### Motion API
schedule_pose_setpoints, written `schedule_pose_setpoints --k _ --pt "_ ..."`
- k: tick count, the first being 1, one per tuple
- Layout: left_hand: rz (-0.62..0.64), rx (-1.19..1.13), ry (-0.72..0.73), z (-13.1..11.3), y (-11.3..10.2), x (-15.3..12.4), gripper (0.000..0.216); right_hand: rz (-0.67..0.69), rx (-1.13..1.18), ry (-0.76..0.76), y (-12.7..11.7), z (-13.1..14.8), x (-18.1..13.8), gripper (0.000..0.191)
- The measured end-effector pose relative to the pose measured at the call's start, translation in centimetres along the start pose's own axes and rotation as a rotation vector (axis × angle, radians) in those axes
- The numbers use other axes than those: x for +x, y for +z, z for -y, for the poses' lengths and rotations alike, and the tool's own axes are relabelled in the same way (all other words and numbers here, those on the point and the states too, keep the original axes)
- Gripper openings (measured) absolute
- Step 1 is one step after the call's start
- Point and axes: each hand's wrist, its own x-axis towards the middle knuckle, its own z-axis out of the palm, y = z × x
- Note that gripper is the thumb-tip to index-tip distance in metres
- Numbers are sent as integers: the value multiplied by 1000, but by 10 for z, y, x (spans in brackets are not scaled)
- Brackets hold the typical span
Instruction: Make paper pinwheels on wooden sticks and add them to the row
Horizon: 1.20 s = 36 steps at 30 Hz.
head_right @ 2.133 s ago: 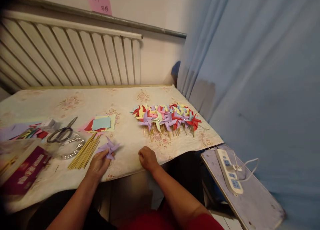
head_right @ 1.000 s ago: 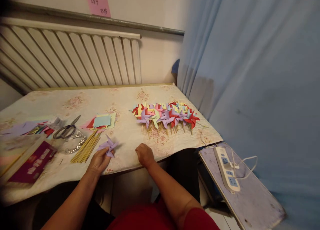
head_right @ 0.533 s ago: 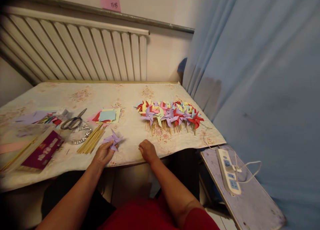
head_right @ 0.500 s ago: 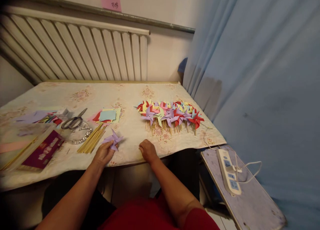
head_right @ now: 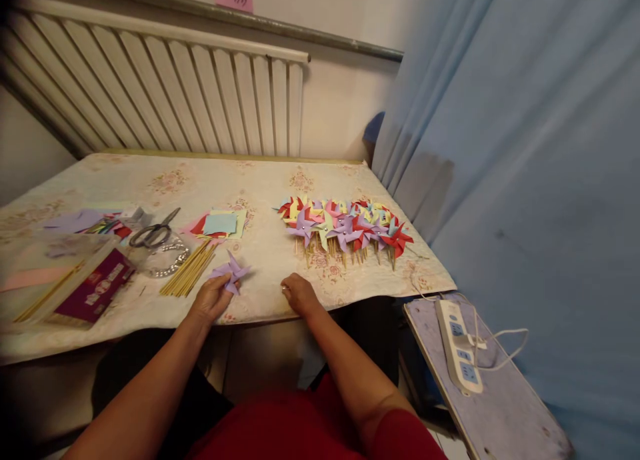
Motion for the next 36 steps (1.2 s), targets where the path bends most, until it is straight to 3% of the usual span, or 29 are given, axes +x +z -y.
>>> schedule_pose_setpoints --k 36 --pt "4 -28 -2 1 5 -6 12 -90 -7 -24 5 3 -8 16"
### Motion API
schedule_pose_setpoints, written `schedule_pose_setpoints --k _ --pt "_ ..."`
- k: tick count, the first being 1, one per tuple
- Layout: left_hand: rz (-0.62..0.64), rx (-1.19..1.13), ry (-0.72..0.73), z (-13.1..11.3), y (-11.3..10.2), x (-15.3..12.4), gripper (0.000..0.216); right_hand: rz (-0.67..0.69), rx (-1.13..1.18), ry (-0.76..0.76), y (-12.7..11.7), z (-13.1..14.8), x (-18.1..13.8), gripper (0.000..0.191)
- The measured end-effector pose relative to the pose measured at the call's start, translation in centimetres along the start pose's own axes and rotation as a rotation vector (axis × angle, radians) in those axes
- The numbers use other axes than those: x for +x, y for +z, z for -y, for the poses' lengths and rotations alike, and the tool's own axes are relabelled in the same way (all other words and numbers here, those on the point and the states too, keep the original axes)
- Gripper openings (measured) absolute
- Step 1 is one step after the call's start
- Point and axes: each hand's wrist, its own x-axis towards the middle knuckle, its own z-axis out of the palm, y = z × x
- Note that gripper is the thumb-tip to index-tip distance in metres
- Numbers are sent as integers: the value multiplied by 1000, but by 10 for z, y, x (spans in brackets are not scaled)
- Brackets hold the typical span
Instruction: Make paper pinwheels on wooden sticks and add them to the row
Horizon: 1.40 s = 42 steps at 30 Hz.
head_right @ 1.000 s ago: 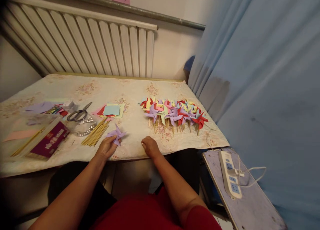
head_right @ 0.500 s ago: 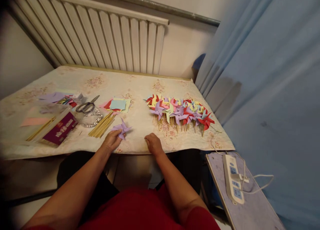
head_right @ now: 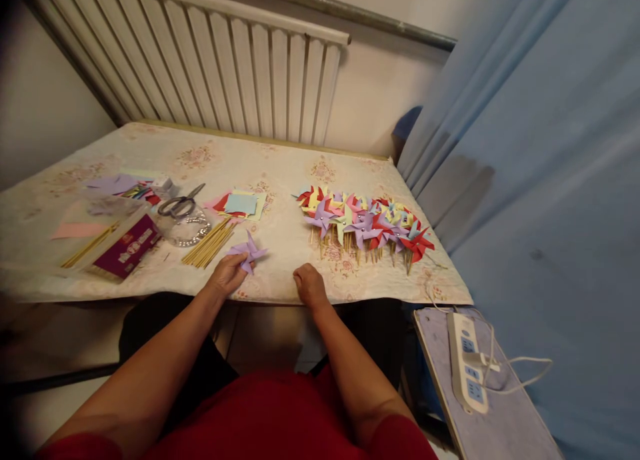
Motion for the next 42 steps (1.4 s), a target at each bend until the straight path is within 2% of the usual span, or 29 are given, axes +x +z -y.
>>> schedule_pose_setpoints --k 6,11,19,26,32,42 --pt "4 -16 11 1 0 1 13 8 26 7 -3 0 0 14" --pt "45 11 16 0 0 0 14 -24 72 29 -5 -3 -2 19" --pt "53 -21 22 2 -1 0 20 -23 77 2 -8 -1 -3 12" --pt "62 -44 11 2 -2 1 22 36 -68 77 -6 3 3 15" --pt "60 -31 12 2 -1 0 15 70 -235 153 -3 9 12 16" --pt "72 -21 14 2 0 -1 14 38 -354 212 4 15 21 17"
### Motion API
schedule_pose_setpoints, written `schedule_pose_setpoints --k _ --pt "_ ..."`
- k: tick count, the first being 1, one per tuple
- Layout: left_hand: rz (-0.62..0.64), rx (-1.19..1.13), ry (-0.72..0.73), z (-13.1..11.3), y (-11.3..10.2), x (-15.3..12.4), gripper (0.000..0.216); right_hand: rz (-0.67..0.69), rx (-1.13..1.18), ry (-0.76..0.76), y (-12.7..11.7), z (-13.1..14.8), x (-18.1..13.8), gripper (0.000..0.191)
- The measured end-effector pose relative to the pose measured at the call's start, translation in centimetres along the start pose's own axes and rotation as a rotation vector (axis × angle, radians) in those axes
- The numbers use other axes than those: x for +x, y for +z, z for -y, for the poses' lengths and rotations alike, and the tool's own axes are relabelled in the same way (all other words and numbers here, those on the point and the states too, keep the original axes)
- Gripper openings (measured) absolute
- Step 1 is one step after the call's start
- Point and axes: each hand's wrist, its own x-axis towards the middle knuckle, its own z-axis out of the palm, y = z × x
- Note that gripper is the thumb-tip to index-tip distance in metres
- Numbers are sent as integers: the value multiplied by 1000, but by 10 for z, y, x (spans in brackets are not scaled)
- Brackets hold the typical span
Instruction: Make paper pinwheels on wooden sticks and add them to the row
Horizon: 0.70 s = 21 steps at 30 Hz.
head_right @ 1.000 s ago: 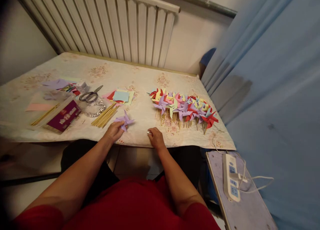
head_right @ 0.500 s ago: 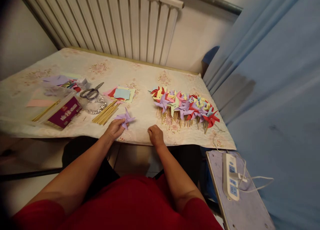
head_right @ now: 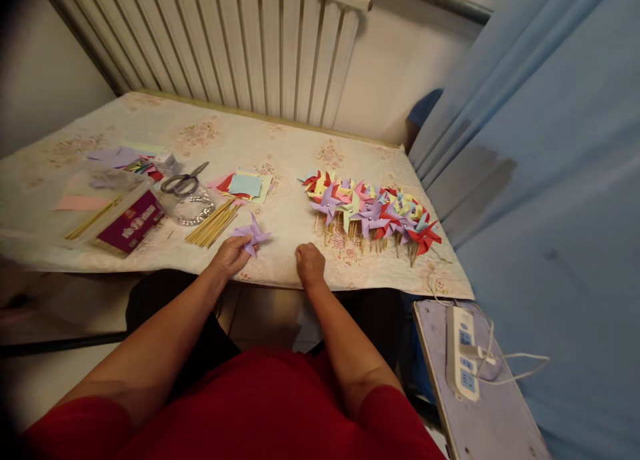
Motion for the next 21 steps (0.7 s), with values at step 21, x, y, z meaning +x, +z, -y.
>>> schedule_pose_setpoints --k 21 --pt "2 -1 7 2 -4 2 16 83 77 -49 -1 2 5 13"
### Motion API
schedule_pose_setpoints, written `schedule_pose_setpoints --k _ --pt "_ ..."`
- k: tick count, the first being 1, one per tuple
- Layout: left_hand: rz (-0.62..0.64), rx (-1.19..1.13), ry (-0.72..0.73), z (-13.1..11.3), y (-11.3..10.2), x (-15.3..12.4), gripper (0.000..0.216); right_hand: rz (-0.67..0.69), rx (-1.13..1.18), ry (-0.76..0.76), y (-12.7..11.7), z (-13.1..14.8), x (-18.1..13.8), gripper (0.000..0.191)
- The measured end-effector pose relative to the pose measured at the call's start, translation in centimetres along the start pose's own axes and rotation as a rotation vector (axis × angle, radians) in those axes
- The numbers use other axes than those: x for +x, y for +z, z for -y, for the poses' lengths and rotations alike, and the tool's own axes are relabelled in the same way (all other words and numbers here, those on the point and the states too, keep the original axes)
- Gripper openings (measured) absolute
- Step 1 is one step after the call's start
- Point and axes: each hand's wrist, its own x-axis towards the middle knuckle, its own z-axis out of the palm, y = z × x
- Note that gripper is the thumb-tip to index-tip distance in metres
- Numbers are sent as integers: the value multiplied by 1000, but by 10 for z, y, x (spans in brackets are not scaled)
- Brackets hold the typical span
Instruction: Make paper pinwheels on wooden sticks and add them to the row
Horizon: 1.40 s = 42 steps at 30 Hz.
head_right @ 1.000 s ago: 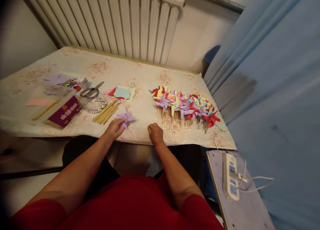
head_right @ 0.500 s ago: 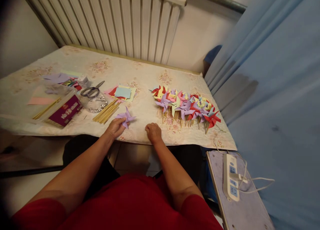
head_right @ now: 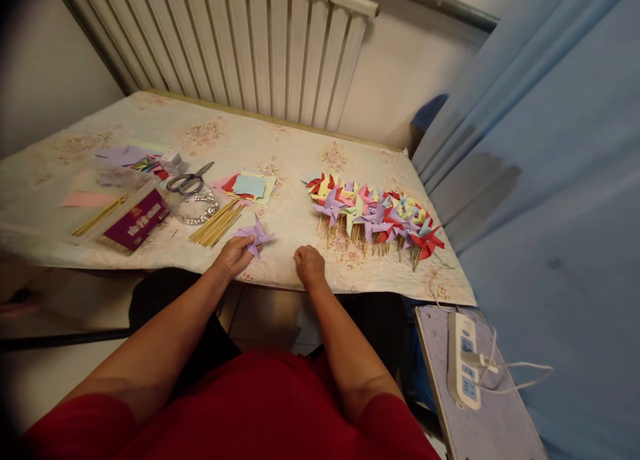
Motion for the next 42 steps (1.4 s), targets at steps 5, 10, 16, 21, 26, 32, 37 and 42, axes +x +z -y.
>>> schedule_pose_setpoints --k 5,10,16,21,26,32,37,42 --pt "-1 -6 5 1 0 0 16 67 19 -32 -4 -1 0 12" --pt "-12 9 -2 -2 2 -3 11 -34 -28 32 2 5 0 11" --pt "-25 -7 -10 -3 4 -4 15 8 15 3 -3 3 1 12" --pt "0 0 -3 -2 3 -3 14 10 -12 55 -2 3 4 17" --pt "-10 -7 -4 -3 3 -3 15 36 -50 79 0 4 7 18" --pt "-15 -8 -12 -3 3 -3 15 49 -112 139 0 7 12 20" --pt "-12 -6 -12 -2 2 -2 13 61 -113 164 -2 9 14 20" --pt "-2 5 1 -2 3 -3 11 70 -96 191 -3 10 15 20"
